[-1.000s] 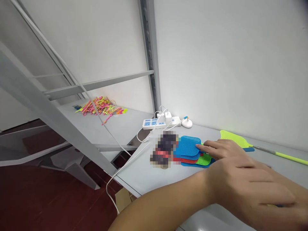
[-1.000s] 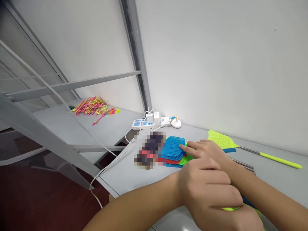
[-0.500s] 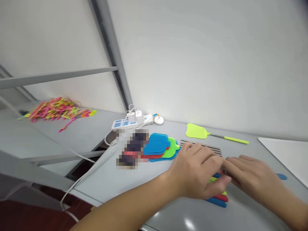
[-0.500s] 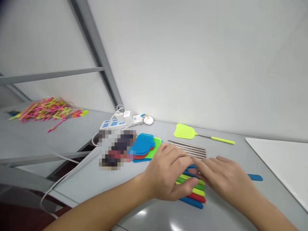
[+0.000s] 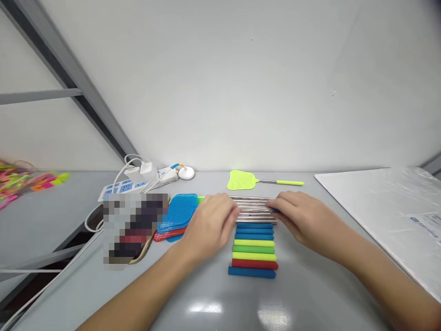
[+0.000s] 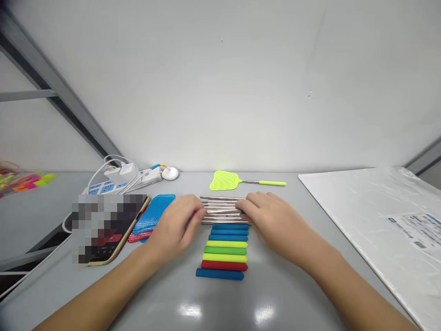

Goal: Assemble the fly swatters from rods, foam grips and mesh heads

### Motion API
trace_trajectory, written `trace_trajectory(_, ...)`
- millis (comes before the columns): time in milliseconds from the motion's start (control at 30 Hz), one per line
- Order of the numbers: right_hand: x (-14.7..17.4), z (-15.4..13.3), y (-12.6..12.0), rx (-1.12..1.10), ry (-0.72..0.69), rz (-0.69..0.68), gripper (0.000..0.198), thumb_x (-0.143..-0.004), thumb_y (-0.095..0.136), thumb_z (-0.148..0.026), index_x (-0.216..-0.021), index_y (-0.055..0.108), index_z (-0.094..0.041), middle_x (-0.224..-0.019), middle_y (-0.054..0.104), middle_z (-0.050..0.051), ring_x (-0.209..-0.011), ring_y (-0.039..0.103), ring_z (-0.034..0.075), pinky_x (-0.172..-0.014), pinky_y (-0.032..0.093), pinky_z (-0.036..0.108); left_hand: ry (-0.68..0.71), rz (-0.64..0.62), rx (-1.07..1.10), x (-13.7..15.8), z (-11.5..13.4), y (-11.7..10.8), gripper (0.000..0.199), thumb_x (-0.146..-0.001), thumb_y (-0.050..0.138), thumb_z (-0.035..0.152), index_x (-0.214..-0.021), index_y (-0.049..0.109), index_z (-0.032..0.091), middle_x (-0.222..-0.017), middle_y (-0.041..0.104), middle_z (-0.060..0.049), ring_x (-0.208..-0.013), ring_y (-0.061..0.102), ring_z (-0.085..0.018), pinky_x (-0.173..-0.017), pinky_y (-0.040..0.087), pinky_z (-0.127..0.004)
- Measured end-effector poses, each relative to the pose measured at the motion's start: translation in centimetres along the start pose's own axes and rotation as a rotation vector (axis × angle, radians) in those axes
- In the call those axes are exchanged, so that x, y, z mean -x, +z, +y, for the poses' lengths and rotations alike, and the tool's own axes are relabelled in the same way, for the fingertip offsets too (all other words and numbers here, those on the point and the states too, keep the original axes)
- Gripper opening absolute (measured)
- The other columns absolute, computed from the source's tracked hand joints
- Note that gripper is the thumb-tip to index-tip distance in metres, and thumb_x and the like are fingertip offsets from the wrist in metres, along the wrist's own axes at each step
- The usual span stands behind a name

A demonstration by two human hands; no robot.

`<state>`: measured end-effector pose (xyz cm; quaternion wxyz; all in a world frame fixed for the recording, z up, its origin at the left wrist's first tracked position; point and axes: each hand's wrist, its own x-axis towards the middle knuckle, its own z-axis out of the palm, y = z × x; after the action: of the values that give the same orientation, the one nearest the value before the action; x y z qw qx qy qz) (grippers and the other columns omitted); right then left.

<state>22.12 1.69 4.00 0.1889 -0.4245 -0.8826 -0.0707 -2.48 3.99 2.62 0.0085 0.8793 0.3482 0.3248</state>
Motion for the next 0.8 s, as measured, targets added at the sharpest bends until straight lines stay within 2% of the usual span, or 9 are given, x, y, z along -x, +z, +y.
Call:
trace_trajectory(67, 0.2, 1.2, -0.2, -0.029, 0.027, -0.009, 0.014, -0.098, 0.043, -0.022, -0.102, 0.056, -0.021, -0.086, 0.064, 0.004, -0.075, 0.058, 0.018, -0.066, 0.040, 0.030, -0.090, -0.027, -0.008, -0.3, -0.8, -0.1, 0.021, -0.098, 0.037, 0.025, -0.082, 0.049, 0.020, -0.078, 0.056, -0.002, -0.071, 0.049, -0.017, -0.065, 0.036, -0.030)
trace_trajectory(167, 0.4, 2.2, 0.3, -0.015, 0.020, 0.004, 0.017, -0.098, 0.042, -0.022, -0.099, 0.058, -0.020, -0.080, 0.062, 0.004, -0.070, 0.055, 0.017, -0.063, 0.038, 0.029, -0.147, -0.063, 0.035, -0.3, -1.1, 0.3, 0.023, -0.099, 0.037, 0.026, -0.080, 0.048, 0.020, -0.077, 0.055, -0.001, -0.070, 0.050, -0.017, -0.064, 0.037, -0.029)
trace_trajectory(267, 0.6, 2.2, 0.7, -0.046, -0.002, 0.015, 0.021, -0.097, 0.040, -0.022, -0.100, 0.061, -0.020, -0.075, 0.060, 0.003, -0.064, 0.052, 0.016, -0.058, 0.035, 0.028, -0.163, -0.059, 0.118, -0.1, -0.8, 1.0, 0.023, -0.099, 0.036, 0.026, -0.079, 0.048, 0.021, -0.075, 0.055, 0.000, -0.069, 0.050, -0.016, -0.062, 0.037, -0.028)
trace_trajectory(400, 0.7, 1.6, 0.1, -0.241, 0.056, -0.047, 0.021, -0.098, 0.040, -0.023, -0.103, 0.060, -0.021, -0.080, 0.063, 0.003, -0.065, 0.054, 0.015, -0.059, 0.038, 0.027, -0.131, -0.008, 0.147, 0.1, -0.5, 1.0, 0.025, -0.099, 0.035, 0.025, -0.078, 0.048, 0.020, -0.073, 0.055, -0.001, -0.069, 0.050, -0.016, -0.064, 0.038, -0.028)
trace_trajectory(500, 0.7, 1.4, -0.5, -0.337, 0.126, -0.139, 0.019, -0.098, 0.041, -0.025, -0.101, 0.060, -0.022, -0.084, 0.066, 0.002, -0.068, 0.056, 0.015, -0.062, 0.042, 0.028, -0.069, -0.038, 0.010, -0.1, -0.7, 0.4, 0.025, -0.099, 0.036, 0.025, -0.078, 0.049, 0.020, -0.073, 0.056, -0.002, -0.071, 0.050, -0.017, -0.068, 0.039, -0.030)
trace_trajectory(600, 0.5, 1.0, -0.7, -0.414, 0.193, -0.223, 0.023, -0.099, 0.039, -0.030, -0.094, 0.060, -0.024, -0.080, 0.066, 0.001, -0.066, 0.058, 0.016, -0.061, 0.044, 0.029, 0.010, -0.090, -0.222, -0.4, -0.3, -0.2, 0.024, -0.098, 0.041, 0.027, -0.080, 0.054, 0.019, -0.079, 0.063, -0.004, -0.081, 0.053, -0.020, -0.084, 0.040, -0.041)
trace_trajectory(700, 0.2, 0.1, -0.9, -0.565, 0.186, -0.228, 0.031, -0.101, 0.034, -0.035, -0.089, 0.061, -0.024, -0.077, 0.065, 0.001, -0.064, 0.058, 0.016, -0.056, 0.045, 0.027, 0.037, 0.018, -0.363, -0.5, 1.3, -0.8, 0.021, -0.096, 0.050, 0.035, -0.103, 0.059, 0.017, -0.101, 0.068, -0.008, -0.097, 0.057, -0.024, -0.103, 0.029, -0.055)
trace_trajectory(767, 0.0, -0.7, -1.5, -0.696, 0.132, -0.280, 0.036, -0.101, 0.031, -0.037, -0.089, 0.061, -0.023, -0.075, 0.064, 0.002, -0.061, 0.056, 0.015, -0.051, 0.044, 0.026, 0.122, 0.039, -0.447, -0.3, 2.9, -1.2, 0.029, -0.095, 0.051, 0.035, -0.117, 0.055, 0.017, -0.117, 0.064, -0.011, -0.109, 0.055, -0.027, -0.105, 0.029, -0.057)
trace_trajectory(800, 0.0, -1.1, -1.9, -0.768, 0.111, -0.352, 0.037, -0.101, 0.030, -0.038, -0.089, 0.061, -0.023, -0.073, 0.062, 0.001, -0.058, 0.054, 0.014, -0.049, 0.043, 0.025, 0.173, 0.004, -0.487, 0.0, 3.8, -1.5, 0.028, -0.095, 0.051, 0.033, -0.116, 0.056, 0.016, -0.118, 0.063, -0.013, -0.111, 0.054, -0.028, -0.103, 0.032, -0.056)
